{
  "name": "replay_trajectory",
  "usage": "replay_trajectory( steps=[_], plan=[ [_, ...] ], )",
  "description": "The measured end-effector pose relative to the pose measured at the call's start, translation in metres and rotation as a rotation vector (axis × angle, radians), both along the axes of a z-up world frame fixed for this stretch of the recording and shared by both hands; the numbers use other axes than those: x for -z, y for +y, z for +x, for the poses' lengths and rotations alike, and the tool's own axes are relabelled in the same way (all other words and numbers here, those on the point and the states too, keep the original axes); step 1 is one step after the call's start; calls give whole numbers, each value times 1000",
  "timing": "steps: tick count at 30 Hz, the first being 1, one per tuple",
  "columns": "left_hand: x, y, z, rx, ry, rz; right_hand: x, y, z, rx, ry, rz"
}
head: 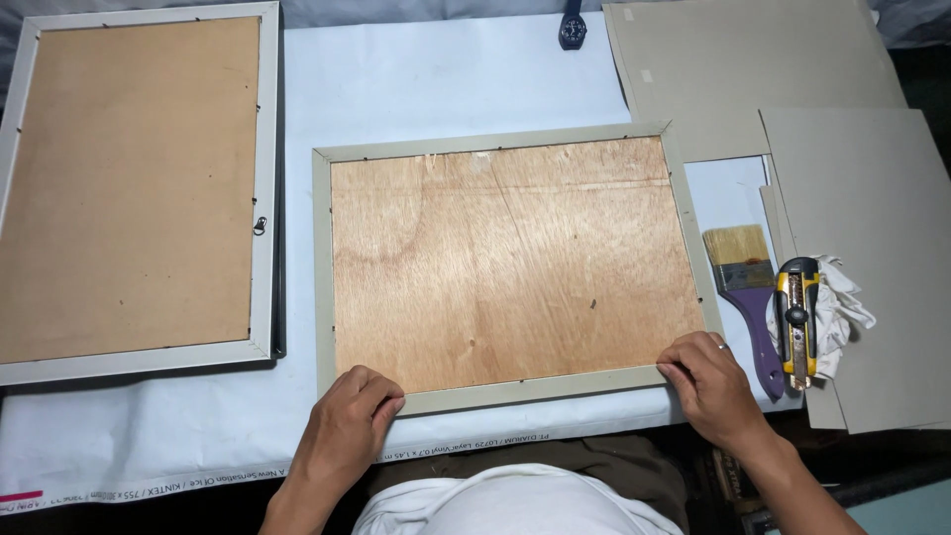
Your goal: Cleaning a picture frame and assembling the components including the backing and a plywood board.
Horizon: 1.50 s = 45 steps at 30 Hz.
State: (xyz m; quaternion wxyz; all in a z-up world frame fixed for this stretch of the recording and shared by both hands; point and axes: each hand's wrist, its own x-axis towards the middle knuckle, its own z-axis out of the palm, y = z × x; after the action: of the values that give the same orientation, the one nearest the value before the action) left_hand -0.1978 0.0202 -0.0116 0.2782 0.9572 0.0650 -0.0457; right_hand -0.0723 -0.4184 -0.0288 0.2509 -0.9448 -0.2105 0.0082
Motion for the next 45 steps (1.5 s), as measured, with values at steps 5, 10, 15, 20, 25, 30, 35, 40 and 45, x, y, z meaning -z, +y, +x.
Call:
replay_trajectory(
  steps=[5,10,15,20,25,30,35,40,45],
  plan=[
    [3,-1,-3,-36,18,36,3,-2,4,13,35,-56],
    [14,-7,-2,-16,21,143,3,-4,9,10,125,-141],
    [15,-6,0,1,-10,109,1,0,12,-5,99,-151],
    [11,-8,0,4,-28,108,-2,2,10,11,129,-203],
    [-6,-29,9,1,132,132,5,22,-1,-47,75,-339],
    [1,-104,35,172,-136,-92,-11,118,-37,-279,0,43],
    [9,-122,42,168,-281,-237,-7,146,-36,-272,-85,187],
    [16,-121,44,148,-371,-269,-5,149,-32,-271,-94,192],
    [18,-119,50,152,-337,-271,-2,152,-31,-245,-81,183]
  ],
)
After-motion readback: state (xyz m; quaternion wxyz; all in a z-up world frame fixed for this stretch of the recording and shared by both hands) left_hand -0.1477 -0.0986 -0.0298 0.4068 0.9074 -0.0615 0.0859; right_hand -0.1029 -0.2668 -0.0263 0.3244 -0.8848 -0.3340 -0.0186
